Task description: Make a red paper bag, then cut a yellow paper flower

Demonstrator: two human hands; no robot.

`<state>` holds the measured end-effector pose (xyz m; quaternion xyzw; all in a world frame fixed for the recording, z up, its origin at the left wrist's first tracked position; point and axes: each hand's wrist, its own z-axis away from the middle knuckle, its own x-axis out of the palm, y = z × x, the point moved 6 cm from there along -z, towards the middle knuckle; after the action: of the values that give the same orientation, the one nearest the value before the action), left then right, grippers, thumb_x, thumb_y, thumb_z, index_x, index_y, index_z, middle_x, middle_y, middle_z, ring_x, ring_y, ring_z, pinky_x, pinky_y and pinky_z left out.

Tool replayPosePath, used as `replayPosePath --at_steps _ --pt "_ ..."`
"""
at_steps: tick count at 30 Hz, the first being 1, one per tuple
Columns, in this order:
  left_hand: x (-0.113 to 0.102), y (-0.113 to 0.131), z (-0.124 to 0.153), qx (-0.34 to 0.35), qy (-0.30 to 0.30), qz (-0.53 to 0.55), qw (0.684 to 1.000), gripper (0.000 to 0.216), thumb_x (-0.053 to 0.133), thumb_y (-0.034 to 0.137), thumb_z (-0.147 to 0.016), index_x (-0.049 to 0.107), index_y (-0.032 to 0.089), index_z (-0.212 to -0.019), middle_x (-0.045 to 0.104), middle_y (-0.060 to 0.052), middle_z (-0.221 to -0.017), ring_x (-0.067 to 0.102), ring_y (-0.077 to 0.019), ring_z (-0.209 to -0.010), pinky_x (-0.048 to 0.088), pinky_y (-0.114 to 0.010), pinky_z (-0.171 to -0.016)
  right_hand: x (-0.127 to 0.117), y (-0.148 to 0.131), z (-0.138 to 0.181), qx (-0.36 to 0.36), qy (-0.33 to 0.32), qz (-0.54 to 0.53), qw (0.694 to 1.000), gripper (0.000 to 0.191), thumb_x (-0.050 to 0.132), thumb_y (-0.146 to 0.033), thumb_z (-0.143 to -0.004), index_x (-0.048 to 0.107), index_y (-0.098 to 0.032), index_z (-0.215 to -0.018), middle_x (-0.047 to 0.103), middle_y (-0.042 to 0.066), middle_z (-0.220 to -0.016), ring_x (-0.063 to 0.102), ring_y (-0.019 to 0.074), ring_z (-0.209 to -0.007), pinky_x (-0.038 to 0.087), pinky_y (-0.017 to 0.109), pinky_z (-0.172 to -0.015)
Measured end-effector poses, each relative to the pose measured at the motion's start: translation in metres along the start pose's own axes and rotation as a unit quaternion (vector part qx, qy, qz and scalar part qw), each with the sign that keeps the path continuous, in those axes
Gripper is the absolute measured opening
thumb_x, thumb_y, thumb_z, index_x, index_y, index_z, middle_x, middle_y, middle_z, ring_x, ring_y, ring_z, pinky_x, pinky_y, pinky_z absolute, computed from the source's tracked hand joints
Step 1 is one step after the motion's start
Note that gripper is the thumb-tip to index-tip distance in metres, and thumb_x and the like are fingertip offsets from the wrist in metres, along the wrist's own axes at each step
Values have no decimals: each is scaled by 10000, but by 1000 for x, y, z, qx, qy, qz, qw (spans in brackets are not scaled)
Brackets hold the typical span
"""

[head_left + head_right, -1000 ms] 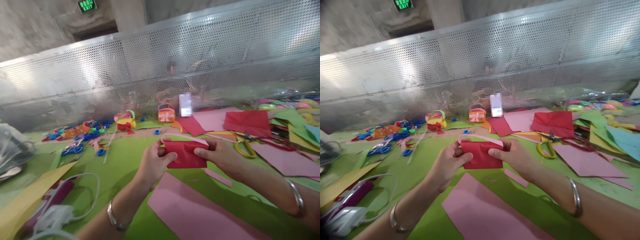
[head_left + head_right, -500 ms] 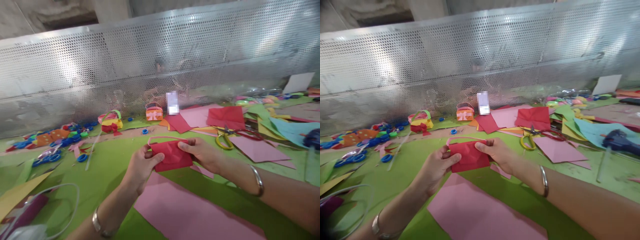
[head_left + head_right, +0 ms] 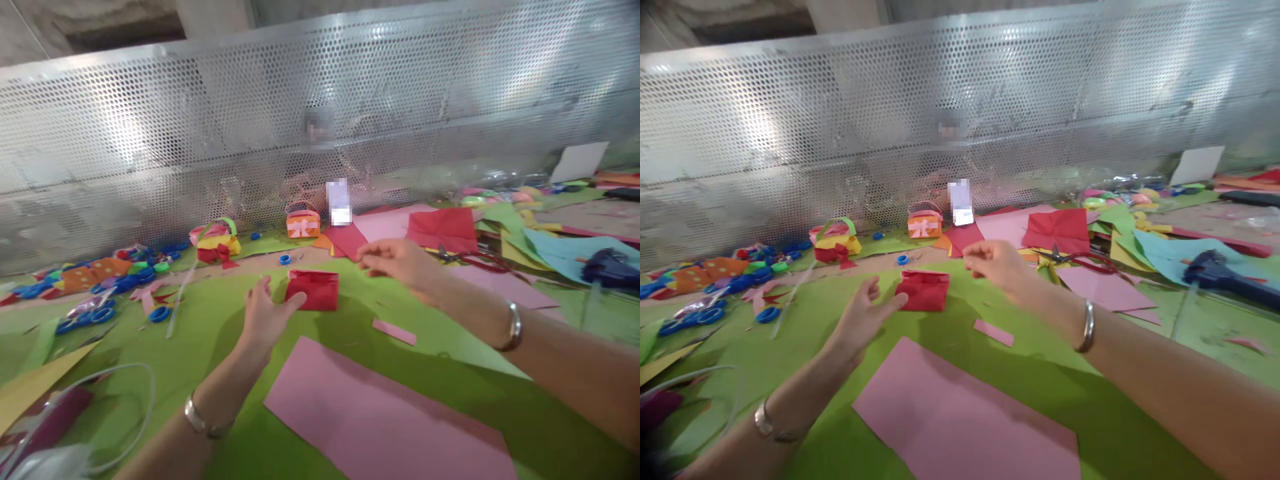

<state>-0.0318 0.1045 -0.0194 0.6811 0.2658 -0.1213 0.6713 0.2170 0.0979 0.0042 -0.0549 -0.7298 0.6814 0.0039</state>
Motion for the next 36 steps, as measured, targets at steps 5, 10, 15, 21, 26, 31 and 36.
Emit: replayPosePath --at_steps 5,10,15,21,26,31,36 --pt "-11 44 3 239 6 -154 959 320 621 387 -707 635 213 -975 580 -94 -1152 521 -272 -1100 387 -420 -953 -65 -76 4 -122 75 70 987 59 625 -166 -742 683 -174 -736 682 21 -745 614 113 -683 509 252 -665" --pt "19 46 37 272 -302 -210 889 233 670 378 -638 695 256 -835 661 -49 -1038 579 -285 -1003 436 -391 -860 -127 -105 56 -183 147 183 955 67 633 -196 -725 698 -192 -740 682 21 -737 598 113 -665 474 258 -621" --pt "30 33 62 266 -398 -287 830 621 708 267 -521 602 248 -1132 512 -91 -1287 440 -327 -1188 393 -401 -929 -152 -54 118 -78 134 296 943 163 627 -366 -745 692 -217 -755 658 33 -664 551 124 -570 449 286 -541" --pt "34 42 70 239 -440 -321 804 438 702 334 -537 566 177 -923 535 -49 -976 505 -235 -870 420 -326 -716 -77 23 158 17 -75 384 920 239 636 -398 -744 682 -227 -905 673 66 -854 608 198 -705 485 331 -634" --pt "34 44 77 245 -456 -323 792 421 731 386 -535 509 184 -830 497 -25 -913 456 -212 -830 390 -309 -686 -25 29 151 15 -156 456 876 291 692 -232 -646 607 -206 -923 612 40 -899 556 219 -817 413 320 -680" --pt "35 44 82 251 -471 -286 796 436 702 352 -572 509 191 -929 515 -26 -958 469 -201 -837 396 -303 -694 -13 18 140 20 -208 451 868 150 627 -150 -598 536 -182 -713 549 25 -846 500 171 -730 347 267 -595" --pt "38 46 83 261 -477 -311 780 415 708 333 -561 540 196 -914 547 -16 -923 484 -182 -774 392 -279 -641 -15 22 144 48 -189 438 878 193 584 -156 -624 551 -195 -811 580 2 -758 493 164 -665 298 259 -542"
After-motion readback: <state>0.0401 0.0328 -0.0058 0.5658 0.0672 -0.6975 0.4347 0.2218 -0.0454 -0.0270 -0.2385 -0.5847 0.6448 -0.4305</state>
